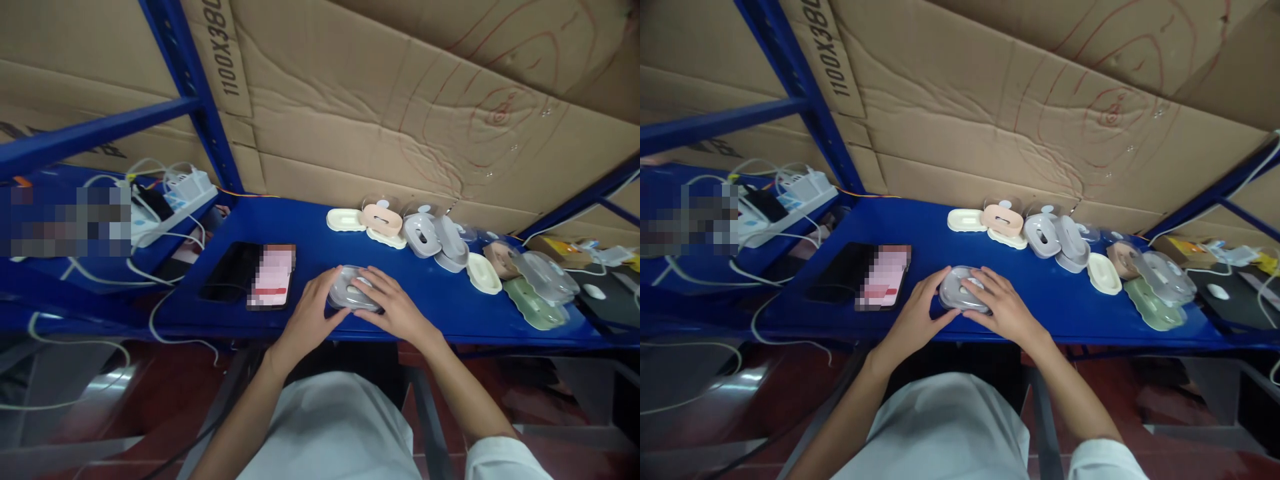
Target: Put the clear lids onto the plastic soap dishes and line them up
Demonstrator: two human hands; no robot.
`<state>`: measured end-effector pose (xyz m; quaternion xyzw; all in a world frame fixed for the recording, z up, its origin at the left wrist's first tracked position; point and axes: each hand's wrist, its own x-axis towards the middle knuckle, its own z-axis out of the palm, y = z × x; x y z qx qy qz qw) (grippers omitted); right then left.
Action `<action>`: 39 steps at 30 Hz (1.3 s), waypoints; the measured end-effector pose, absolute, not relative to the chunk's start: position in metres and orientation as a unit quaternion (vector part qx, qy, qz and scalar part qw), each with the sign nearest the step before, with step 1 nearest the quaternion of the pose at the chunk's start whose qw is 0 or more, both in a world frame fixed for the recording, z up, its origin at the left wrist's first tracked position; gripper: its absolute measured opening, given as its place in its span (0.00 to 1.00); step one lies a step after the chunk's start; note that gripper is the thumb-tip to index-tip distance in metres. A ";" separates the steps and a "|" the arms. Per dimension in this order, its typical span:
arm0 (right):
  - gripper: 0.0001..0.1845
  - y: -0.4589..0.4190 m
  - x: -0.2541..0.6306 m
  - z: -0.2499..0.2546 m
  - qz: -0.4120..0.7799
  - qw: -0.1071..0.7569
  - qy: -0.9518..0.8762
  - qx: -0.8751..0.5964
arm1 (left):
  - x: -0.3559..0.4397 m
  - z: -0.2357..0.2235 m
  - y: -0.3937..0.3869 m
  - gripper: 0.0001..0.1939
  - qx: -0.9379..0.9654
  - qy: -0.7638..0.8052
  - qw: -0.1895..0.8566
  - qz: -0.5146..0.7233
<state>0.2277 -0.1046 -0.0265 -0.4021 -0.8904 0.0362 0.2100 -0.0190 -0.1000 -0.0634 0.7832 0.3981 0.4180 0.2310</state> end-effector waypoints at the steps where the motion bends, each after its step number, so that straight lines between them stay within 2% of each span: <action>1: 0.37 -0.103 0.228 -0.026 0.032 0.205 -0.895 -0.396 | -0.020 -0.064 -0.100 0.43 0.784 0.399 0.230 0.416; 10: 0.36 -0.117 0.234 -0.010 0.039 0.157 -0.913 -0.374 | -0.023 -0.063 -0.101 0.48 0.781 0.401 0.303 0.371; 15: 0.35 -0.117 0.228 -0.020 0.023 0.165 -0.908 -0.384 | -0.022 -0.062 -0.101 0.44 0.780 0.404 0.291 0.379; 21: 0.39 -0.126 0.240 -0.025 0.007 0.167 -0.896 -0.412 | -0.022 -0.062 -0.102 0.46 0.789 0.397 0.286 0.370; 29: 0.32 -0.120 0.236 -0.018 -0.008 0.134 -0.906 -0.402 | -0.023 -0.061 -0.101 0.47 0.792 0.393 0.293 0.365; 35: 0.30 -0.134 0.232 -0.035 -0.042 0.152 -0.881 -0.445 | -0.024 -0.057 -0.101 0.42 0.805 0.378 0.285 0.359; 39: 0.30 -0.140 0.234 -0.036 -0.049 0.153 -0.880 -0.447 | -0.022 -0.058 -0.101 0.42 0.804 0.378 0.284 0.360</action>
